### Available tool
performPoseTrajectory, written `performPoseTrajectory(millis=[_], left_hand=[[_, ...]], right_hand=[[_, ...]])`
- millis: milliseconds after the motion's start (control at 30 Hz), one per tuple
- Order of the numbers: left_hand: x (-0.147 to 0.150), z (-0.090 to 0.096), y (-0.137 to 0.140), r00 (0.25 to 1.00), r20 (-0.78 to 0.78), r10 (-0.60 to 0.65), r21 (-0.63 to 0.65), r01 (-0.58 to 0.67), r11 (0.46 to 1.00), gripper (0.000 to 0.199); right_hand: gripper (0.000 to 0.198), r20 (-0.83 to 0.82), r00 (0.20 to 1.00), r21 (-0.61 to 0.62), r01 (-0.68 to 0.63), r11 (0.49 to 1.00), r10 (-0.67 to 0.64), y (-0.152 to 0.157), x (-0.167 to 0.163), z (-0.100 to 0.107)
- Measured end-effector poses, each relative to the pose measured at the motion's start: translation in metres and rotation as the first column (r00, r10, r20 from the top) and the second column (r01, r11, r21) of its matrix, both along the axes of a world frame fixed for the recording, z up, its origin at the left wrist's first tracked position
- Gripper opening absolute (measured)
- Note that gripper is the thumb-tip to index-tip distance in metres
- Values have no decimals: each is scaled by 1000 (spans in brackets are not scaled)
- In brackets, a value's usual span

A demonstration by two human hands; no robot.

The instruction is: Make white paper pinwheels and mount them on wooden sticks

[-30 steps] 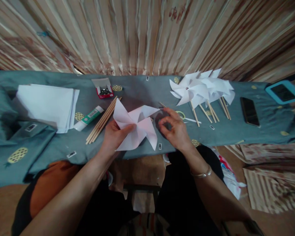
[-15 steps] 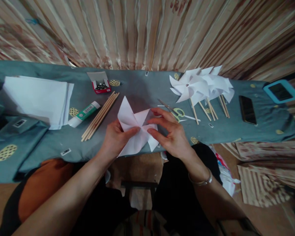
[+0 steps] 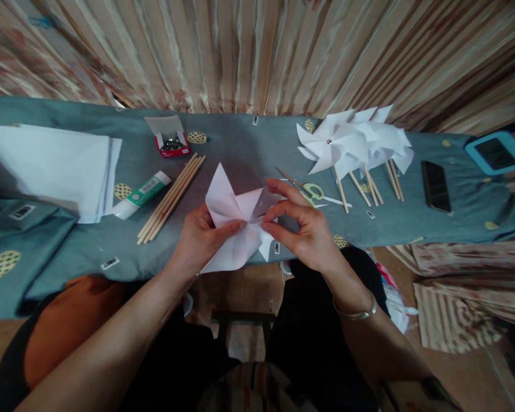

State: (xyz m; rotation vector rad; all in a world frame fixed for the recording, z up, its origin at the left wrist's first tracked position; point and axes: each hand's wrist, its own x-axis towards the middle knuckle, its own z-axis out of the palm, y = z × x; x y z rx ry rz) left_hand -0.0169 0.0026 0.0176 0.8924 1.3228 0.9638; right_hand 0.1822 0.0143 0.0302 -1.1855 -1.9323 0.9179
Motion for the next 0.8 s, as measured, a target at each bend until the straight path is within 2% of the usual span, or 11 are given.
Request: performPoseTrajectory(millis=[133,500,800], left_hand=[[1,5,0,1000,24,-1,-25,2,1000,30],[6,5,-4,996,84,-15,18,13,1000,27],[10,13,-4,988,151,32,-61,-23,998,29]], right_hand=[[4,-63,998,-27,-24,999,23,2,2,0],[10,25,1000,19,10,1000,-11,-3,-7,-1],[9,21,998,52,60,997,-61,-6,-12,-6]])
